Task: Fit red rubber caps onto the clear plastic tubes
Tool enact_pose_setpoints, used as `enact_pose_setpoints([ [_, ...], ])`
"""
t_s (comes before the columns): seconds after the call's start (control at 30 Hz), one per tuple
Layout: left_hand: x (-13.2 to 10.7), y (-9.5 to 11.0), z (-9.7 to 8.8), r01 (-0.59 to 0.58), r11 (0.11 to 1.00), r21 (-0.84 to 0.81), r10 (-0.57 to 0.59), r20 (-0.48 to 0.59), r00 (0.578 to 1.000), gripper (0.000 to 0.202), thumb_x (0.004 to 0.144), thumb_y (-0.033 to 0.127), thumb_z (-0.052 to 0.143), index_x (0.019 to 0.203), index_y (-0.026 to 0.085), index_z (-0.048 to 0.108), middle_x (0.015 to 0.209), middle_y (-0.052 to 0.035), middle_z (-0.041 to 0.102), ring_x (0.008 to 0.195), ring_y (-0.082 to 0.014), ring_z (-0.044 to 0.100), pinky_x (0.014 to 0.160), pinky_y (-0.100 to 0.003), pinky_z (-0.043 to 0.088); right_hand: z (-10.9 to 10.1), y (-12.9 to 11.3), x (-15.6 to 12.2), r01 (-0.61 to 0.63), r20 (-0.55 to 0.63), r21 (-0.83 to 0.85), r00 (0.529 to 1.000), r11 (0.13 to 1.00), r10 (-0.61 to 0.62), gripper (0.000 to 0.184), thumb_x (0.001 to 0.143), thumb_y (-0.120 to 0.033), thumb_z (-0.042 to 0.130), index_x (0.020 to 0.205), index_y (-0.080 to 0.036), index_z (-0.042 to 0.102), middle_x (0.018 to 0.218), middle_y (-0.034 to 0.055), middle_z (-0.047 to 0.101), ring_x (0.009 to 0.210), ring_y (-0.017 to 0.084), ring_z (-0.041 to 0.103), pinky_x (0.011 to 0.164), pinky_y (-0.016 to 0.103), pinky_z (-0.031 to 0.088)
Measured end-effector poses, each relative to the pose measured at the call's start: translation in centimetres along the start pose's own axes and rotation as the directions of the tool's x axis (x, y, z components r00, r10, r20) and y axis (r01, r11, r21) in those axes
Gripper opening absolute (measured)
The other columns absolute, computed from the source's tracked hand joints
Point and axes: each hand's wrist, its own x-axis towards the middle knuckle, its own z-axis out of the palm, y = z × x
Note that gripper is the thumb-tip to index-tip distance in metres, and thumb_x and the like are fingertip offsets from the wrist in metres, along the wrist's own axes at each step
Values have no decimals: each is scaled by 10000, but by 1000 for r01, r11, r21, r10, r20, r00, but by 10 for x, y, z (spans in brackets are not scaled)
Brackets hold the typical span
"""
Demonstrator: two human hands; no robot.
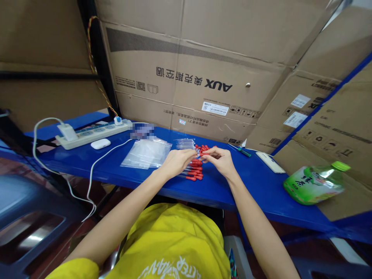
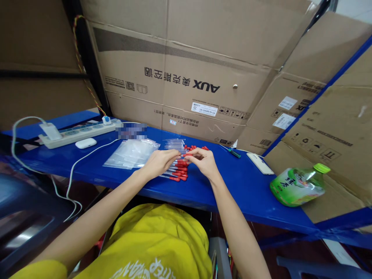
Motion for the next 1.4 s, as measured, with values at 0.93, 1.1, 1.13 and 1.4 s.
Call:
enact_pose_setpoints([
  [0.93, 0, -3, 3, 62, 997, 53, -60, -48, 997, 324, 1126, 395, 378, 1138, 228, 656, 1127, -48, 762, 982, -205, 729, 752, -272, 480, -2, 5, 2, 57, 45, -154, 998, 986, -50, 286, 833, -439, 827, 1012, -217, 806, 913, 48, 816, 745, 196, 737, 696, 318, 588],
  [1.1, 1, -4, 3, 49, 995, 85, -48, -12, 999, 343, 1128, 384, 363, 1088, 235, 670, 1065, -51, 746, 957, -201, 723, 748, -271, 488, -4, 6, 4, 108, 51, -309, 994, 945, -97, 229, 856, -408, 804, 950, -200, 828, 856, 40, 802, 654, 156, 644, 655, 297, 513],
  [1.13, 1, -4, 3, 40, 996, 82, -39, -3, 999, 347, 1128, 379, 360, 1076, 234, 671, 1048, -50, 743, 958, -202, 722, 751, -273, 488, -4, 6, 4, 107, 55, -310, 994, 945, -95, 234, 858, -410, 803, 952, -198, 831, 847, 41, 801, 646, 156, 638, 652, 298, 508],
  [1.4, 3, -3, 5, 96, 991, 97, -93, -41, 995, 329, 1122, 386, 400, 1105, 230, 689, 1072, -44, 744, 974, -216, 713, 794, -318, 476, -4, 6, 5, 110, 60, -362, 994, 926, -94, 250, 871, -430, 784, 965, -202, 826, 886, 47, 804, 679, 164, 636, 659, 294, 500],
])
